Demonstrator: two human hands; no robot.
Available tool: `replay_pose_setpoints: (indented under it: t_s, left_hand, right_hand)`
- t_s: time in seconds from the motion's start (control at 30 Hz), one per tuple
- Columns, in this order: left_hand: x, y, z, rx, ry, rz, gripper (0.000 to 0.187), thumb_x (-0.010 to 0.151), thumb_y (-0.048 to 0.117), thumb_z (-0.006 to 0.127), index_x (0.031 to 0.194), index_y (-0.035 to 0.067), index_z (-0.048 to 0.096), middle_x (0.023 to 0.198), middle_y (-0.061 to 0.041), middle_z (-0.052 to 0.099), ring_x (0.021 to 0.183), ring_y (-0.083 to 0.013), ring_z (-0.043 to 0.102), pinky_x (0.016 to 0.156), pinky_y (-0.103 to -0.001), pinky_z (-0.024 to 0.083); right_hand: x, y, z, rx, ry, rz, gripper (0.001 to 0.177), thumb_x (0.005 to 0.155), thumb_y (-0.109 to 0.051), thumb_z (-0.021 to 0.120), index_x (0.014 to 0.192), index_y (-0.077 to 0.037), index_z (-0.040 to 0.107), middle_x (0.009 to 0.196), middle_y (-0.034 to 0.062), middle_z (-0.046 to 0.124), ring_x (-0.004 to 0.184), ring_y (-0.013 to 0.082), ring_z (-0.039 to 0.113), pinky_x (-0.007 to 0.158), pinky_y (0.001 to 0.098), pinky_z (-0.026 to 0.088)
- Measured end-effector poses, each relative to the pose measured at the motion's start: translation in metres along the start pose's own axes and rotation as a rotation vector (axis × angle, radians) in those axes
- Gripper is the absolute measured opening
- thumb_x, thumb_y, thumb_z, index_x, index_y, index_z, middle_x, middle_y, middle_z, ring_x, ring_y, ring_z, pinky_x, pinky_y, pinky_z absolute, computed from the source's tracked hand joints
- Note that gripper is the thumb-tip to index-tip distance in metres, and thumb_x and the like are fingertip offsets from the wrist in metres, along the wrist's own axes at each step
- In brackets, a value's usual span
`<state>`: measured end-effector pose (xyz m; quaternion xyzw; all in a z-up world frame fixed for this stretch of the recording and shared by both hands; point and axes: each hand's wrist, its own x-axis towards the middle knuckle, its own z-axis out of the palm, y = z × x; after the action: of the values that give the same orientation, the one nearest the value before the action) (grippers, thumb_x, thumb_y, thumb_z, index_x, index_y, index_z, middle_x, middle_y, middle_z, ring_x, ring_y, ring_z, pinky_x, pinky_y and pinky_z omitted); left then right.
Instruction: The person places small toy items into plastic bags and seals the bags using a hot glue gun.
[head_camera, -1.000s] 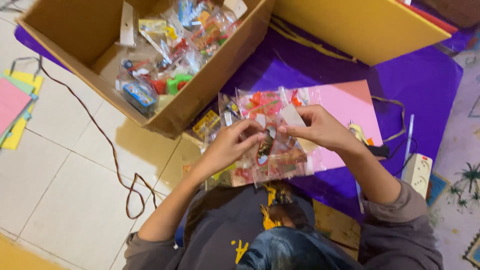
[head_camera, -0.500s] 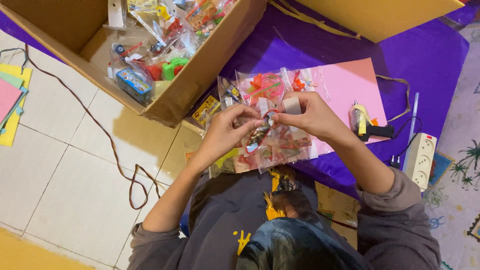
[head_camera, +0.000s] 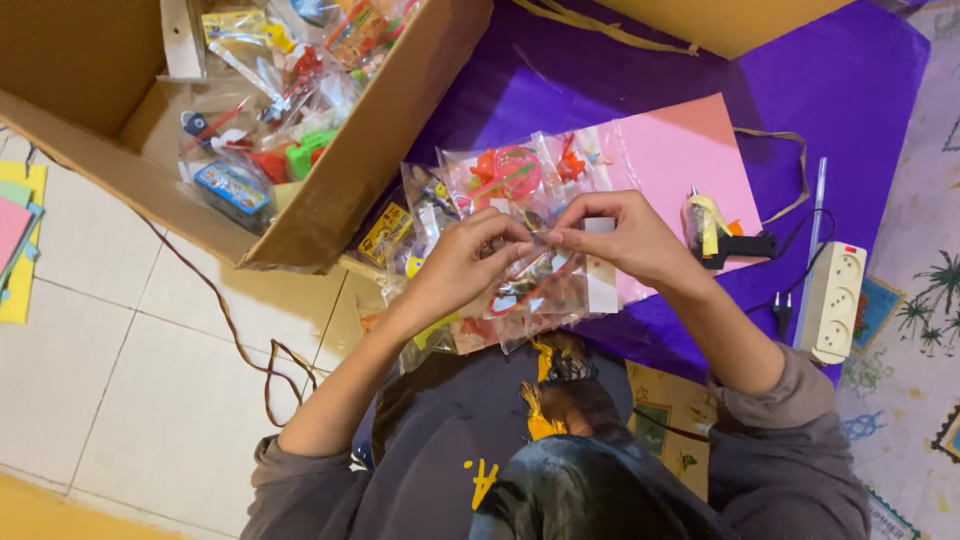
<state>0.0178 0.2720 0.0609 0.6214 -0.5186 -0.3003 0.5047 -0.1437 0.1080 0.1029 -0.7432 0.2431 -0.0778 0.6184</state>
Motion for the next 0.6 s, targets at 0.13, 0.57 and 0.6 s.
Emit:
replay_pose_setpoints:
  t_s: [0.13,0.57,0.6]
  left_hand:
    - [0.019,0.008,0.002,0.005,-0.028,0.009,0.012,0.094,0.021,0.073,0.104,0.016,0.074,0.092,-0.010,0.070,0.094,-0.0332,0.071,0.086,-0.043,0.055]
    - [0.067,0.014,0.027,0.272,-0.106,0.014,0.034,0.092,0.018,0.075,0.126,0.016,0.068,0.098,-0.009,0.068,0.091,-0.0351,0.071,0.079,-0.046,0.057]
    - [0.073,0.021,0.027,0.345,-0.114,0.036,0.045,0.091,0.018,0.076,0.134,0.015,0.063,0.102,-0.010,0.066,0.091,-0.0368,0.070,0.078,-0.049,0.057]
  right_hand:
    - [0.001,0.010,-0.011,-0.034,0.074,-0.053,0.012,0.082,-0.009,0.085,0.093,-0.009,0.079,0.074,0.0003,0.069,0.074,0.0074,0.060,0.073,0.0238,0.049]
    - [-0.031,0.094,-0.067,0.199,0.220,0.015,0.061,0.090,0.004,0.071,0.144,-0.010,0.048,0.076,0.0031,0.065,0.065,0.0083,0.066,0.064,0.0219,0.059]
    - [-0.031,0.098,-0.070,0.162,0.242,-0.008,0.065,0.089,0.004,0.072,0.146,-0.012,0.046,0.075,0.0021,0.063,0.064,0.0080,0.064,0.063,0.0219,0.058]
